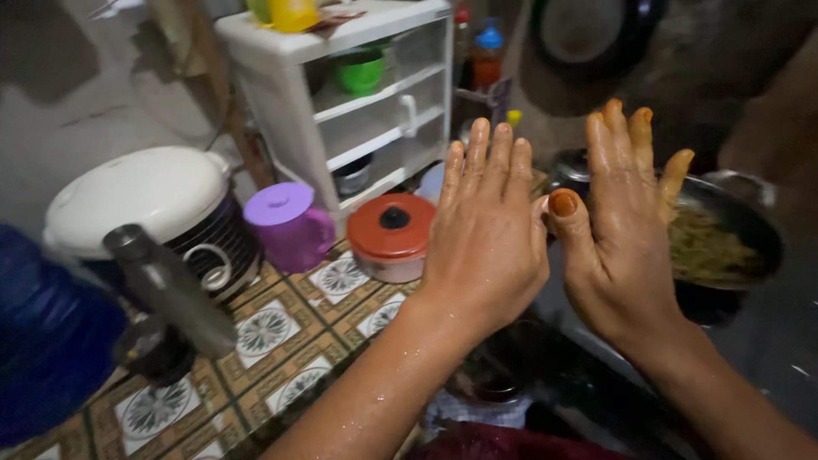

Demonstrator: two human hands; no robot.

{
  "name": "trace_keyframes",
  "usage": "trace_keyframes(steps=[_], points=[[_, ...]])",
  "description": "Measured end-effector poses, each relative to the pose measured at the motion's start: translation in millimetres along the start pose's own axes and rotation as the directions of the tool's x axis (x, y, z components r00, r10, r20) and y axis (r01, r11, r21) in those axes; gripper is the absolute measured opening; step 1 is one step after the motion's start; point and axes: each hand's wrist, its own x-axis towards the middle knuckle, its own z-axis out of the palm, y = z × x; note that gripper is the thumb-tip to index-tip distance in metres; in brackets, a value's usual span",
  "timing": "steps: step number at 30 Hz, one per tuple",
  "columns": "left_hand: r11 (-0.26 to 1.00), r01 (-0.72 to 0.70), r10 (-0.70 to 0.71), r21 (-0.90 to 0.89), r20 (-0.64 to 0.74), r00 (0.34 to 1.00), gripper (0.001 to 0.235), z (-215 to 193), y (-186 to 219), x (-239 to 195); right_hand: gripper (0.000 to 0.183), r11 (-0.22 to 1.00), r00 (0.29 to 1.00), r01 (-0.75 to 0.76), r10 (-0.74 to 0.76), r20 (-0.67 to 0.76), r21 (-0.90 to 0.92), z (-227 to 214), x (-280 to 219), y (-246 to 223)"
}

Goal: The person stirs rice in a rice cooker, washes hands, places butter in a small bowl, and transfers cooked noodles from a pink pot into a large wok on the stove.

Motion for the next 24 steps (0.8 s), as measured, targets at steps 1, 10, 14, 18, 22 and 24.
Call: trace_keyframes(steps=[1,10,14,18,22,24], points=[[1.0,0.009,-0.009,0.002,-0.005,1.0,0.057,-4,-8,-4,0.07,1.0,1.0,0.006,-0.006,0.007,0.011,8,2,-5],[0.991,0.092,-0.09,0.095,-0.029,0.996,0.057,-38,-58,-38,0.069,0.994,0.996,0.076,-0.08,0.038,0.085,68,10,-43],[0.973,0.15,-0.151,0.174,-0.009,0.989,0.059,-53,-67,-51,0.069,0.984,0.992,0.107,-0.114,0.044,0.145,87,11,-57],[0.923,0.23,-0.244,0.308,0.008,0.97,0.061,-68,-90,-52,0.068,0.979,0.987,0.13,-0.142,0.069,0.154,102,17,-57],[0.843,0.372,-0.354,0.388,-0.121,0.927,0.06,-102,-134,-57,0.069,0.98,0.987,0.138,-0.149,0.067,0.145,120,40,-46],[0.76,0.459,-0.443,0.46,-0.15,0.884,0.057,-119,-153,-61,0.068,0.976,0.985,0.147,-0.159,0.065,0.161,134,51,-44]])
